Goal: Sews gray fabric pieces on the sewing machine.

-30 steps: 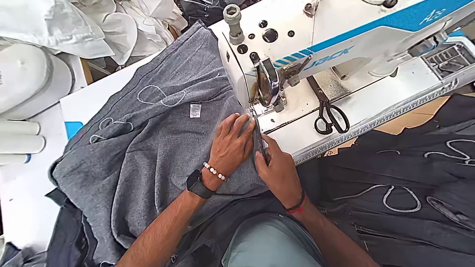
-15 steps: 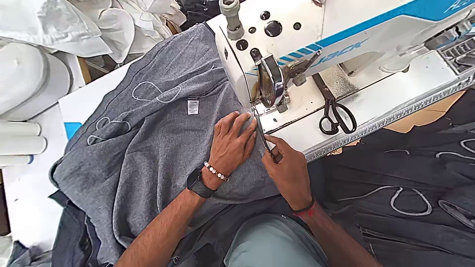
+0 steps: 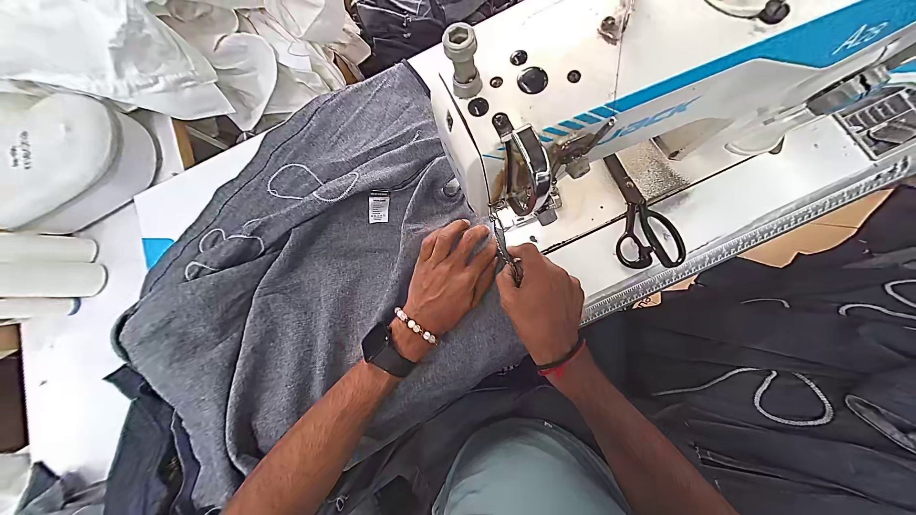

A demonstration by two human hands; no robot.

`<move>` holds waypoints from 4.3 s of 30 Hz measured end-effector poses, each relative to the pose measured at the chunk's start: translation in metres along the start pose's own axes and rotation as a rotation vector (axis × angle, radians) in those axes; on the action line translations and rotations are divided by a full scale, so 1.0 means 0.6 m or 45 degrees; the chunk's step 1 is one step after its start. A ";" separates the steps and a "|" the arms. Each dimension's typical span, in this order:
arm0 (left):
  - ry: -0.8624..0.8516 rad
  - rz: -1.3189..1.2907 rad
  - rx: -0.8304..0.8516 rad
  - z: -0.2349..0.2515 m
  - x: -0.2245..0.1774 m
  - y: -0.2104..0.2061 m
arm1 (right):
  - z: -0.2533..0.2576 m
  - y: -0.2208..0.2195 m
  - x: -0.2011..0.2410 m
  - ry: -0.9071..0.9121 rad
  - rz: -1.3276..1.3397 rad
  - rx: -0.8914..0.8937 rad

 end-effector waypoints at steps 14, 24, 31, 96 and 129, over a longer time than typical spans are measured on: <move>0.157 -0.103 0.070 -0.018 0.013 -0.015 | -0.049 0.006 -0.046 0.005 0.378 0.330; 0.091 -0.059 0.035 -0.013 0.009 -0.010 | -0.035 0.011 -0.034 -0.062 0.375 0.177; 0.128 -0.049 0.021 -0.011 0.011 -0.008 | -0.026 0.007 -0.044 -0.101 0.304 0.163; 0.236 -0.257 0.006 -0.020 -0.015 -0.008 | 0.059 0.003 0.022 0.265 -0.078 0.243; 0.047 -0.255 -0.028 -0.026 -0.019 0.007 | 0.026 0.012 -0.016 0.177 -0.063 0.058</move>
Point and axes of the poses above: each hand's wrist, its own z-axis towards the middle knuckle, its own y-axis out of the back of the hand, x = y × z, the point moved 10 cm from there along z, towards the middle knuckle, and after that the axes turned 5 degrees about -x, right-handed, at the moved point
